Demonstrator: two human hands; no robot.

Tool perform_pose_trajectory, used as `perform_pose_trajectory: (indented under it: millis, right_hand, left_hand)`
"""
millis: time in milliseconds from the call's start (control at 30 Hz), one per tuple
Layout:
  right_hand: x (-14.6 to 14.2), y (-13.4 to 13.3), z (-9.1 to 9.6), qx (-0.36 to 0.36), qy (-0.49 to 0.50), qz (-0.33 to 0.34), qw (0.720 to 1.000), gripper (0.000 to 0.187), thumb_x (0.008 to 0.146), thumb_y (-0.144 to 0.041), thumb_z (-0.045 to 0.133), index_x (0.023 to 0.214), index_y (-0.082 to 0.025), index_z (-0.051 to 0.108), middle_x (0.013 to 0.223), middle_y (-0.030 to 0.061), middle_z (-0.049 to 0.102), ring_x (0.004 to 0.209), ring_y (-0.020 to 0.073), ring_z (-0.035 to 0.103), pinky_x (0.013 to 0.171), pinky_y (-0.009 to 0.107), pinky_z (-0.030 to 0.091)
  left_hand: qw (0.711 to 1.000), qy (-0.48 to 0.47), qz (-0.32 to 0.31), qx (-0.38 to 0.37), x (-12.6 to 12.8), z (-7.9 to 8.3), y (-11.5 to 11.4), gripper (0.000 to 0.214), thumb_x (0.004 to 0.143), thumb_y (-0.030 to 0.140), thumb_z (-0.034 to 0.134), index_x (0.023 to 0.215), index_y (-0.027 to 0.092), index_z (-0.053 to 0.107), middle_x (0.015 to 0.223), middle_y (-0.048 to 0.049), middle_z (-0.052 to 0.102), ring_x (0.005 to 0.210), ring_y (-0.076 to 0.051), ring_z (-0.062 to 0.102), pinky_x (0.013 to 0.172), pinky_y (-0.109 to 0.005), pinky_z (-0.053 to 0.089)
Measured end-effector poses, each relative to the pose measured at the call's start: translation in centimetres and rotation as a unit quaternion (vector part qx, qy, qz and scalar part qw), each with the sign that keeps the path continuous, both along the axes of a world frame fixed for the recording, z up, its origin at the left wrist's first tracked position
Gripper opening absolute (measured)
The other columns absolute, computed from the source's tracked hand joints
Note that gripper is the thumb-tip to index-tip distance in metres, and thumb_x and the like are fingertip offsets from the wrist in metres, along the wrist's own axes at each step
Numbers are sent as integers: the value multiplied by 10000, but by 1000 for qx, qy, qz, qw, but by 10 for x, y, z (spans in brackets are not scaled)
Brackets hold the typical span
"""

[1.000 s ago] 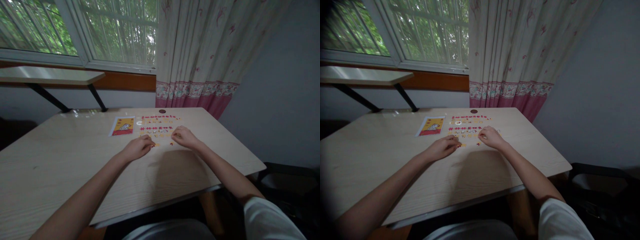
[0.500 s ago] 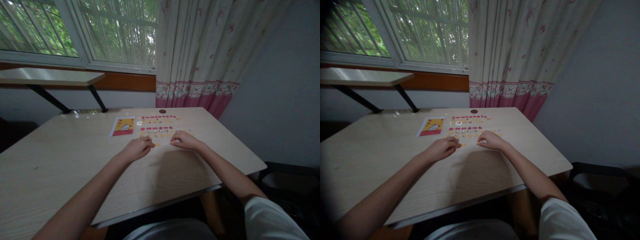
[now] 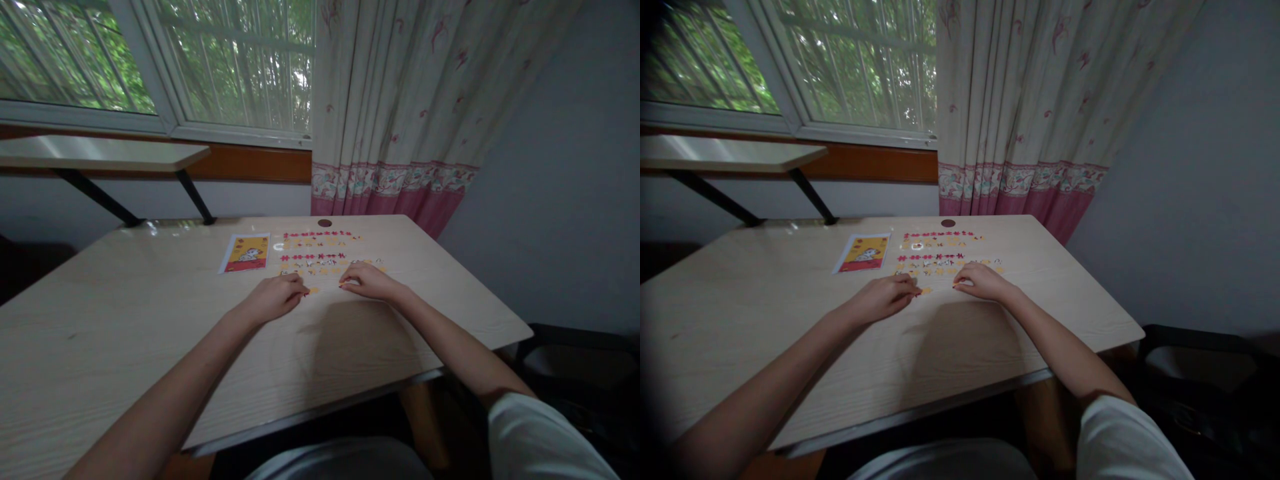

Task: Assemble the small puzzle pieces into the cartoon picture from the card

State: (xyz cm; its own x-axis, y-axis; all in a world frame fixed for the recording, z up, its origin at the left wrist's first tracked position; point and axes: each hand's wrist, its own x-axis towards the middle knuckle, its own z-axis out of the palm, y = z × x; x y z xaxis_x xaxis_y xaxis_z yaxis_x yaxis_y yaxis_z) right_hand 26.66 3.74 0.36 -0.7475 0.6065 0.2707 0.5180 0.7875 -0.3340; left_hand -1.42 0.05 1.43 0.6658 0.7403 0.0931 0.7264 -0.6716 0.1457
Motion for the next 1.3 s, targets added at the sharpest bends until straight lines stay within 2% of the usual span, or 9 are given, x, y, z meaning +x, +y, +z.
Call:
perform_pose_trajectory:
  millis: [700,900,967,1067,1133,1200,1300]
  right_hand:
    - [-2,-3,3,2,-8,7,1000,196,870,-282,545,930,-147,673,885,83,666,876,165,582,823,302,425]
    - [-2,-2,1,3,-8,1,1000,196,868,-289,548,941,-153,670,900,84,667,884,168,585,826,303,426]
    - [-2,-2,2,3,-7,-2,1000,195,867,-290,549,943,-156,669,906,82,669,889,168,585,833,304,424]
    - [-1,0,2,5,-11,-16,1000,177,865,-265,545,931,-156,669,904,83,673,885,172,589,833,307,425]
    - [0,1,3,8,-12,-30,999,164,859,-244,546,922,-156,669,899,82,675,883,176,590,830,308,427]
    - [1,2,3,12,-10,-41,999,156,853,-237,549,915,-157,669,891,80,676,876,177,590,825,306,430]
    - [2,1,3,15,-8,-43,999,152,853,-234,546,900,-161,671,871,74,673,851,172,590,815,303,434]
  left_hand:
    - [1000,-10,-6,-9,-1,4,0,291,852,202,427,1031,215,655,980,-62,617,858,-199,609,713,-294,470]
    - [997,-76,-2,-18,-5,2,1,307,839,196,437,1059,212,651,1022,-61,639,898,-184,601,771,-281,463]
    - [994,-105,35,-9,-10,0,7,298,837,219,443,1039,213,662,1024,-59,651,877,-181,604,761,-279,457]
    - [982,-137,127,1,-22,-2,24,288,827,270,460,981,186,689,983,-74,675,840,-191,606,727,-277,447]
    - [965,-144,218,-5,-31,-2,41,296,805,285,481,948,151,703,895,-88,693,790,-202,611,700,-282,442]
    - [944,-138,298,-23,-39,-1,59,301,793,274,491,972,159,704,897,-73,704,793,-200,621,710,-273,440]
    - [934,-118,335,-29,-44,2,83,313,782,251,501,992,139,703,838,-85,711,784,-217,634,702,-280,441]
